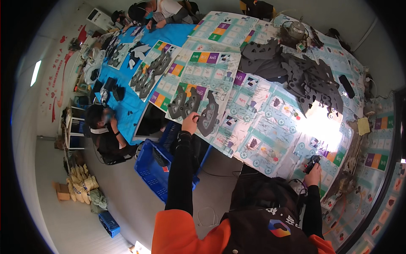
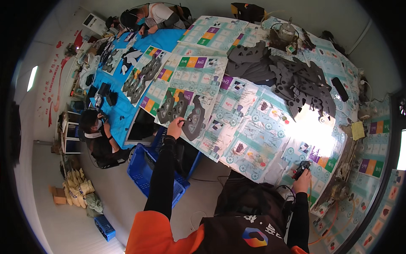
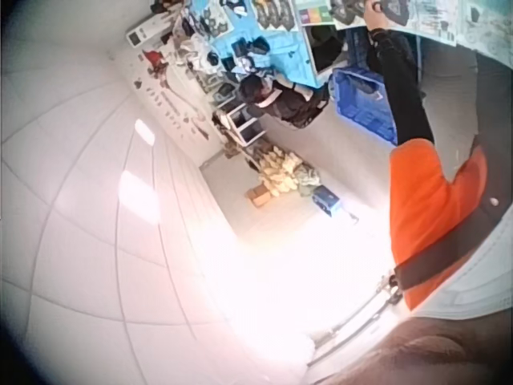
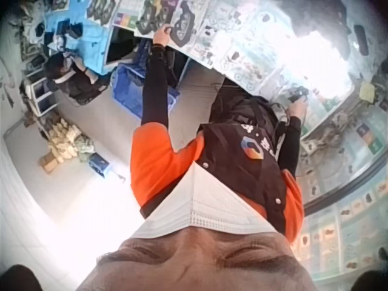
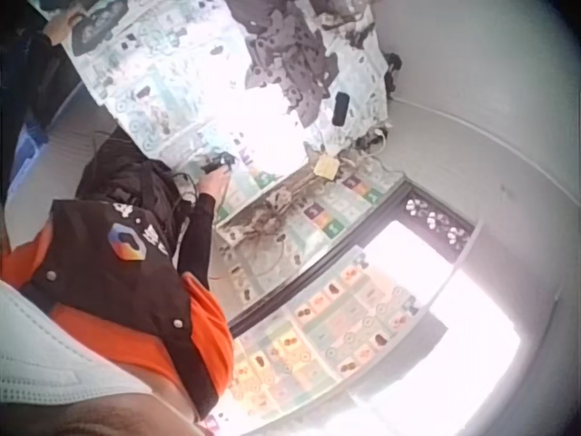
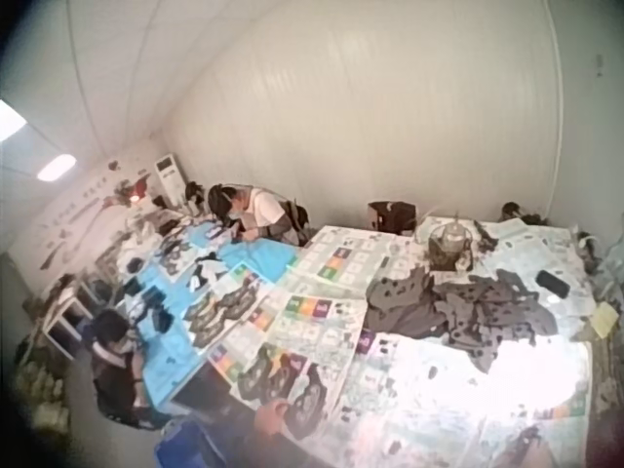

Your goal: The person holds a grey shoe component and applies adhesive using a hand-held applicator, then picks up small circular metal components and attaches them to the surface.

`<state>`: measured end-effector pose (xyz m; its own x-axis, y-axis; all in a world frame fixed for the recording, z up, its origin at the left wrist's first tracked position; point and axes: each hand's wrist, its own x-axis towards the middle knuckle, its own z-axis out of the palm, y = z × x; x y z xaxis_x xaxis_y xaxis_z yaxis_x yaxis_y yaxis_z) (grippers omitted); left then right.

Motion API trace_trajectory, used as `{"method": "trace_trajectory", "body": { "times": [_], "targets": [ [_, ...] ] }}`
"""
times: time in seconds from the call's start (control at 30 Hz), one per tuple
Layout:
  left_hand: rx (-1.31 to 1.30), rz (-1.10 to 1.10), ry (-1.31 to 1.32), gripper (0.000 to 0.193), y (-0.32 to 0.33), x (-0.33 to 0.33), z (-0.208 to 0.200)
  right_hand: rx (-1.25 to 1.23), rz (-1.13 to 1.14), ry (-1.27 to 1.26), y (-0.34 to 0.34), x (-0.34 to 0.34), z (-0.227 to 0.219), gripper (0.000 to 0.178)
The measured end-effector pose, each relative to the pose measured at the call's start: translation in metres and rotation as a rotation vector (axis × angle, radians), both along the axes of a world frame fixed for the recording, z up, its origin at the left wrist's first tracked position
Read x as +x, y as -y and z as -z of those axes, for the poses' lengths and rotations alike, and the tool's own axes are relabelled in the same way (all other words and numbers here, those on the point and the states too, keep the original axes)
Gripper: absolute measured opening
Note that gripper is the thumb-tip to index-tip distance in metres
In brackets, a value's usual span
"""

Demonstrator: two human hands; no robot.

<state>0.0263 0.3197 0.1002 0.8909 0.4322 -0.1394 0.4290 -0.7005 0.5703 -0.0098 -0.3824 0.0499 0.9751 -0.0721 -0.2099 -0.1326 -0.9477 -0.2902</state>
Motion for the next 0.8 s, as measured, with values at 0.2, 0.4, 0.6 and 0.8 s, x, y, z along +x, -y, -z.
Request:
{"method": "trace_trajectory", "body": {
  "times": [0.2,0.4,0.6,0.8],
  "targets": [
    [0.082,0.04,0.038,0.019,-0.043,0.031,0.043,-0.04,0.01,-0.016,-0.003,0.002,-0.01,0.058],
    [0.41,0.045,0.068,0.042,0.015,0.094,0.062,-0.047,0.004,0.039,0.007,0.005,0.024,0.049],
    [-0.688,0.175,-0.03,0.036,0.243,0.2,0.075,0.004,0.065,-0.013,-0.009,0.009,-0.014,0.051],
    [-1.254,-0.141,-0.312,0.038,0.448,0.256,0.088,0.025,0.062,-0.002,-0.006,0.012,-0.021,0.052]
  ]
}}
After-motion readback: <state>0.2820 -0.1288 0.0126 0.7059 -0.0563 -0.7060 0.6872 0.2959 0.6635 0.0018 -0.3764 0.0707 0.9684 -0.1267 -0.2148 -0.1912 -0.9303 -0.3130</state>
